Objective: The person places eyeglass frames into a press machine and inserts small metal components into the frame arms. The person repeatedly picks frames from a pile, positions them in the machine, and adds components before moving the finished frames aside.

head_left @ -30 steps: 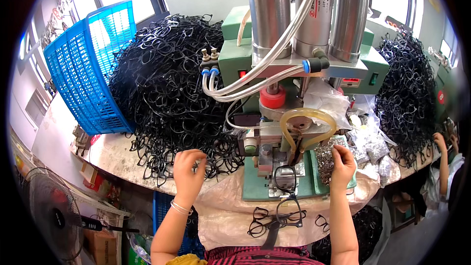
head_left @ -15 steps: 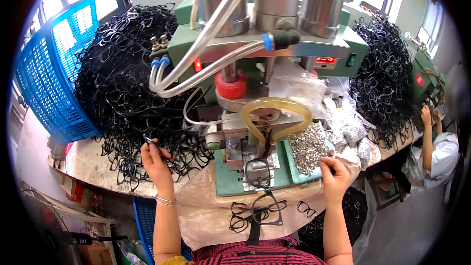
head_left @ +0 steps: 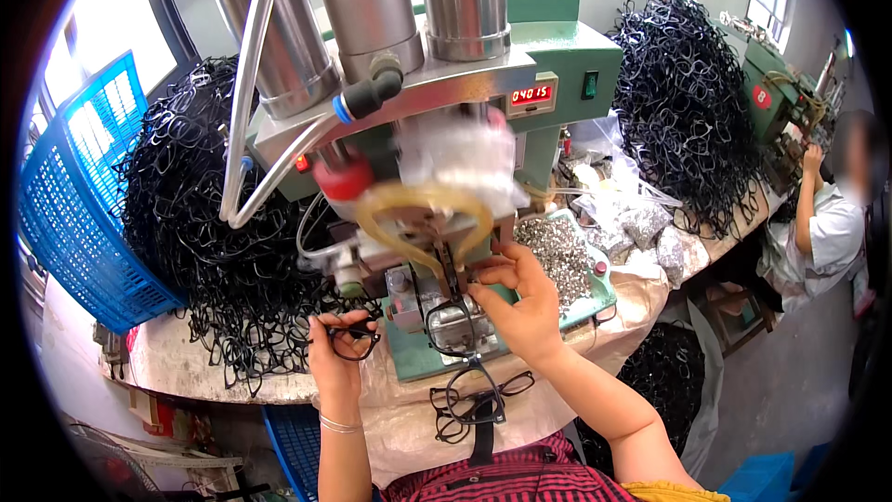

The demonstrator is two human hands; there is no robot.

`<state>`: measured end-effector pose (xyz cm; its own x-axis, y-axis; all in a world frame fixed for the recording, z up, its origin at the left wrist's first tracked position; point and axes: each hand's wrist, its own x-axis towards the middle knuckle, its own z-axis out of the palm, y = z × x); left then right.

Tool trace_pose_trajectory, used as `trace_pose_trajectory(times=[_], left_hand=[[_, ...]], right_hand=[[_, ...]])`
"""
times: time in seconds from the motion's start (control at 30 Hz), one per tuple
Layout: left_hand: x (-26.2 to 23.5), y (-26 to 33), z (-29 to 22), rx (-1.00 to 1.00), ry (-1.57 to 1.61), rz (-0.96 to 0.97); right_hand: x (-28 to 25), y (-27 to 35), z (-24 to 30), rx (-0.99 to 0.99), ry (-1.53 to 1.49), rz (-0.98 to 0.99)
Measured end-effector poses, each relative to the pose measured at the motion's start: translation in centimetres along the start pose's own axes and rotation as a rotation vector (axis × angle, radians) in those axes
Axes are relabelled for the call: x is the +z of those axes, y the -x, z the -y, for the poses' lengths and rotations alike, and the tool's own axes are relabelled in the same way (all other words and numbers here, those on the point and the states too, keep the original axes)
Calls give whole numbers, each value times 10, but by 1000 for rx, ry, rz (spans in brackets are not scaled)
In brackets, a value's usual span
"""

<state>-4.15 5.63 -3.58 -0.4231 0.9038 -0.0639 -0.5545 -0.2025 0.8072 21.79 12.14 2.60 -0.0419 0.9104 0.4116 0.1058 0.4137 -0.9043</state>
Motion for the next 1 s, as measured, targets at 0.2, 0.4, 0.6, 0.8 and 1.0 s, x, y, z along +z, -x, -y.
trace_pose_trajectory(times=[0.2, 0.4, 0.6, 0.8, 1.0], left_hand=[[136, 41, -75, 606, -261, 372], [151, 48, -75, 633, -500, 364], [113, 75, -36, -857, 68, 698], [131, 69, -5, -923, 176, 428], [135, 71, -5, -905, 174, 433]], right_hand=[[7, -4, 10, 174, -202, 101], [-10, 1, 38, 145, -111, 217], [-73, 9, -56, -65, 1002, -58], [-89, -1, -76, -207, 754, -183], [-74, -1, -77, -401, 810, 21]])
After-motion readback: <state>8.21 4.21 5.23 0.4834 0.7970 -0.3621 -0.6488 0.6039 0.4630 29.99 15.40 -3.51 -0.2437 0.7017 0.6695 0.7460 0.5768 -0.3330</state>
